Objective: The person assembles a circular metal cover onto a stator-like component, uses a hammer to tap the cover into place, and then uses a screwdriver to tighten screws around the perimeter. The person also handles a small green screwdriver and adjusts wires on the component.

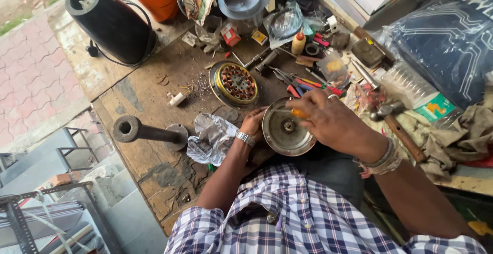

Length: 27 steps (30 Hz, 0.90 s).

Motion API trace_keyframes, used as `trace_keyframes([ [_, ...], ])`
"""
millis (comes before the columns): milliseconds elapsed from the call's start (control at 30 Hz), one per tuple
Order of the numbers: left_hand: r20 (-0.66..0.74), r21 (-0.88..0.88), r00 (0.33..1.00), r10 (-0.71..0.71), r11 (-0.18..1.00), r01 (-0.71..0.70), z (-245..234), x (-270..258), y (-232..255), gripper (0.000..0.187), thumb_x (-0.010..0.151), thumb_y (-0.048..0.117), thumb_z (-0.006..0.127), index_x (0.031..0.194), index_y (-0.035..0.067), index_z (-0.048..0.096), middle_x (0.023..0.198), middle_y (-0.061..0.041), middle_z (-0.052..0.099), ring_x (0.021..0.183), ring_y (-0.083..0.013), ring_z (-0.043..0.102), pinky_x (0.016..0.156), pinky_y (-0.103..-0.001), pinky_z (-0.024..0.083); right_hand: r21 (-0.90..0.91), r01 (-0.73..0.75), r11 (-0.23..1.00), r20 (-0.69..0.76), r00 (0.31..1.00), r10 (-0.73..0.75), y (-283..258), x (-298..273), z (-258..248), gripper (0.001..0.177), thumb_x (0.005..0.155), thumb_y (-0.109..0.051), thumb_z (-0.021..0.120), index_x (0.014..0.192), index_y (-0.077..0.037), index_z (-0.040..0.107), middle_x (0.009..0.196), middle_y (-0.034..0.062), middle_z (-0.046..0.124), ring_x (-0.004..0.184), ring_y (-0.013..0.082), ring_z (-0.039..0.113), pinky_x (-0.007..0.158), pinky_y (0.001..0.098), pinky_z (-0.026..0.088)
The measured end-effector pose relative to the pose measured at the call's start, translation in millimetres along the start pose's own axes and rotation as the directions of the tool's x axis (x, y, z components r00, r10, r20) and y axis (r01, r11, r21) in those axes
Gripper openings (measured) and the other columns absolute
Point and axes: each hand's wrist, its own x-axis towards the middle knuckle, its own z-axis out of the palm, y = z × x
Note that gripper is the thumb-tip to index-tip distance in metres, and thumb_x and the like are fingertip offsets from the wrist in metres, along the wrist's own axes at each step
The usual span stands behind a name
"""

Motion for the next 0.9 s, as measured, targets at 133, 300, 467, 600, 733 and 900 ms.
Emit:
trace_keyframes([
  [133,0.012,0.01,1.0,0.012,1.0,-0.012,-2,4,-1,0.02,0.102,0.008,0.063,0.117,-0.004,0.067,0.105,-0.014,0.075,0.09,-0.0215,0.073,0.083,-0.036,0.061,-0.54,-0.467,0.7,0.432,0.56,0.707,-4,9,1,0.04,0.109,-0.056,0.047,0.128,-0.023,0.059,0.094,0.0045,0.064,0.09,0.0223,0.068,0.076,0.0388,0.056],
  [300,0.019,-0.003,1.0,-0.003,1.0,0.003,-4,6,-1,0.019,0.101,0.008,0.063,0.116,-0.003,0.067,0.106,-0.013,0.074,0.093,-0.0209,0.073,0.084,-0.036,0.061,-0.078,0.022,0.997,-0.015,1.0,-0.023,6,5,2,0.036,0.098,-0.033,0.065,0.129,-0.017,0.058,0.098,0.0131,0.062,0.079,0.0293,0.065,0.068,0.0389,0.056],
  [467,0.041,-0.032,0.999,0.006,0.999,-0.005,3,4,1,0.019,0.1,0.008,0.065,0.116,-0.002,0.066,0.107,-0.013,0.074,0.094,-0.0211,0.073,0.085,-0.037,0.062,-0.296,-0.436,0.85,0.256,0.821,0.511,12,-4,11,0.059,0.096,-0.048,0.065,0.142,-0.015,0.051,0.099,0.012,0.064,0.079,0.0289,0.069,0.066,0.041,0.057],
  [600,0.035,0.018,0.999,-0.016,1.0,0.016,10,2,7,0.022,0.1,0.011,0.065,0.117,-0.002,0.067,0.105,-0.013,0.075,0.092,-0.0206,0.073,0.082,-0.036,0.061,-0.024,-0.116,0.993,0.045,0.992,0.117,11,-4,8,0.03,0.101,-0.028,0.062,0.127,-0.013,0.056,0.106,0.0151,0.063,0.086,0.0333,0.068,0.072,0.0424,0.056],
  [733,0.02,0.029,1.0,-0.003,1.0,0.002,12,2,6,0.017,0.099,0.011,0.065,0.112,0.0,0.065,0.101,-0.011,0.074,0.088,-0.0201,0.073,0.081,-0.036,0.061,-0.033,-0.291,0.956,0.012,0.956,0.292,2,-6,6,0.063,0.086,-0.039,0.074,0.135,-0.002,0.058,0.101,0.0197,0.06,0.083,0.037,0.066,0.069,0.045,0.055],
  [900,-0.041,0.25,0.995,0.09,0.965,-0.077,-3,7,2,0.016,0.099,0.01,0.069,0.109,-0.001,0.066,0.094,-0.01,0.071,0.079,-0.0181,0.069,0.071,-0.033,0.057,-0.067,-0.281,0.957,0.12,0.95,0.288,6,-6,13,0.034,0.093,-0.022,0.068,0.125,-0.012,0.06,0.108,0.0112,0.059,0.098,0.0332,0.066,0.083,0.0439,0.056],
])
